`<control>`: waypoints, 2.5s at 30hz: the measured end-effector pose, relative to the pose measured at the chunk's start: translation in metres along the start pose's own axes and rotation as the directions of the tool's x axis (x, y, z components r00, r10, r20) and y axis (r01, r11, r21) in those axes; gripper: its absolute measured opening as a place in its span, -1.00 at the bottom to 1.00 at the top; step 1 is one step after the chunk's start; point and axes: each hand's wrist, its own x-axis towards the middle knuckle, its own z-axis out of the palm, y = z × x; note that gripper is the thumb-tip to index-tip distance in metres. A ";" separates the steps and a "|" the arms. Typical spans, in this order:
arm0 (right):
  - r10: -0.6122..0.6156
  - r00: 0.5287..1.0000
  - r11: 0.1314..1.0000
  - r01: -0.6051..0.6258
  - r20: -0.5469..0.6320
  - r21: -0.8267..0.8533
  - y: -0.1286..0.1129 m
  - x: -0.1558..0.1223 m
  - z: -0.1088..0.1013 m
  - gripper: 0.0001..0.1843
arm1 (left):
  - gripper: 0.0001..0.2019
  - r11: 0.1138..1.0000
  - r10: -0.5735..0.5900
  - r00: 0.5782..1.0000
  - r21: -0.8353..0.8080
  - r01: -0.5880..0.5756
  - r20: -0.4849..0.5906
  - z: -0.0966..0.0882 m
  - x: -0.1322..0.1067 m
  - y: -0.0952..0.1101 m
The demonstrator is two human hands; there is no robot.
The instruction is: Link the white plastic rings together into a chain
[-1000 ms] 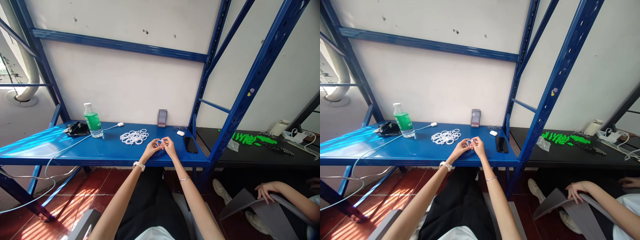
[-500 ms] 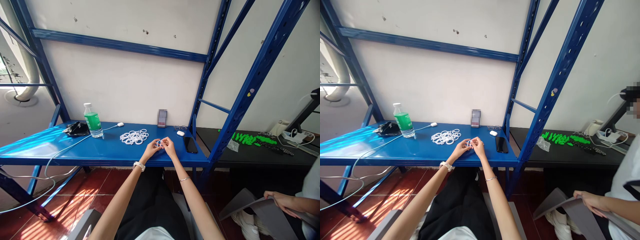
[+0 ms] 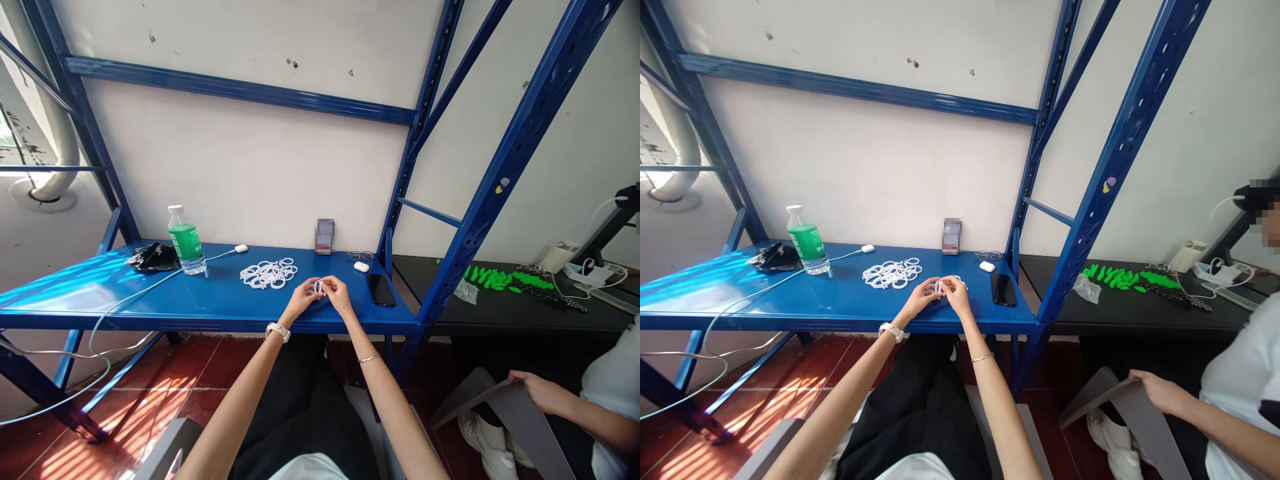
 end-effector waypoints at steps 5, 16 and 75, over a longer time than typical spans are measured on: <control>0.007 1.000 1.000 -0.007 -0.013 -0.016 0.000 0.000 0.000 -0.67 | -0.45 1.000 0.015 1.000 0.026 -0.014 -0.014 0.000 -0.001 0.001; -0.007 1.000 1.000 0.007 -0.025 -0.008 0.004 0.000 -0.001 -0.74 | -0.48 0.997 0.010 1.000 0.074 -0.009 -0.019 0.001 -0.002 0.005; 0.004 0.999 0.999 -0.006 -0.048 -0.043 0.002 -0.001 -0.001 -0.72 | -0.43 0.995 0.021 0.997 0.103 -0.014 -0.069 0.000 0.001 -0.002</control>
